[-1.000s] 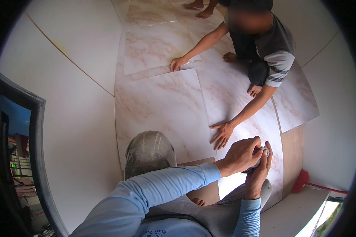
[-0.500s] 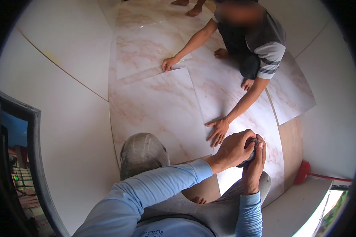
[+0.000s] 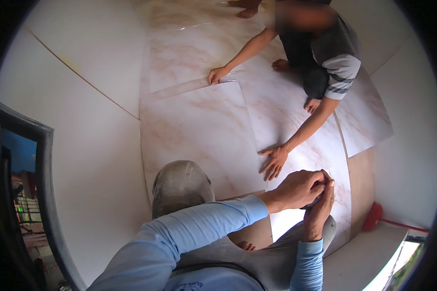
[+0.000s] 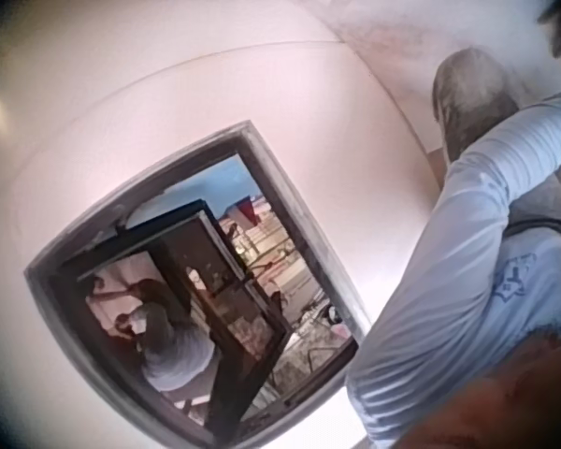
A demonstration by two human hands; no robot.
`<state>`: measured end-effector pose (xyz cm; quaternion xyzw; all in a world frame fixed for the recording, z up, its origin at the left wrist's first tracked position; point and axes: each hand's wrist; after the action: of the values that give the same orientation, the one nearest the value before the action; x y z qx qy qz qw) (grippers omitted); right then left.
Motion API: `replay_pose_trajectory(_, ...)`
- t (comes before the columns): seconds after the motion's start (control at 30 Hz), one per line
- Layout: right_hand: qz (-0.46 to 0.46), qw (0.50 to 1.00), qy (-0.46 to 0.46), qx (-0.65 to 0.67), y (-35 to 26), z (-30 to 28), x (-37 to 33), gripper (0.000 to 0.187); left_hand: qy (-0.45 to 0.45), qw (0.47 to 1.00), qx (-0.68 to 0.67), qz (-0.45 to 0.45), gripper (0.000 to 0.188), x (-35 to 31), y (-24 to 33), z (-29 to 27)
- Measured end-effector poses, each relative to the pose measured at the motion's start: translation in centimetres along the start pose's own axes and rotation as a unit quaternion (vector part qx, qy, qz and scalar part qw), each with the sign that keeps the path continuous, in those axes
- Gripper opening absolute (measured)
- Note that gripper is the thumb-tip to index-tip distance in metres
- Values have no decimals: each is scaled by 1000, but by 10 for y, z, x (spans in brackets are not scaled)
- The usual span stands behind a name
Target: The person installs marble-patterned adhesive flooring sheets on a floor by peeling back the plastic film and smoothing the sheets down by hand and with a cloth.
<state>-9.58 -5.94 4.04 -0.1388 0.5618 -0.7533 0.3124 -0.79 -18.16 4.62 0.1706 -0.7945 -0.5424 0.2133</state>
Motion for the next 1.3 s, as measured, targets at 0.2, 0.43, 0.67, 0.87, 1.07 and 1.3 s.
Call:
replay_pose_trajectory(0.2,12,999,-8,40,-3,2,1,57,40,999,27,21,14,-2,2,6)
replay_pose_trajectory(0.43,2,999,-18,35,1,4,5,55,82,996,7,28,15,-5,3,4)
replay_pose_trajectory(0.67,7,996,-37,76,1,8,0,53,57,998,15,28,17,-1,1,-2)
replay_pose_trajectory(0.87,16,997,-44,59,2,11,-2,52,89,995,23,42,12,-3,-3,2)
replay_pose_trajectory(1.07,20,997,-51,58,5,0,-1,50,108,990,53,67,7,-4,-2,-2)
replay_pose_trajectory(1.3,21,998,-32,49,10,2,-7,53,102,988,95,63,8,-2,-6,2)
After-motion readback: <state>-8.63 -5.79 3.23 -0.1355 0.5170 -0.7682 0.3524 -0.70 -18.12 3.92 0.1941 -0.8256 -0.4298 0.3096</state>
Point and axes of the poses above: each hand's wrist, its own x-axis towards the middle knuckle, its own z-axis out of the palm, y = z × x, and after that the axes turned 11 degrees about x, right-handed
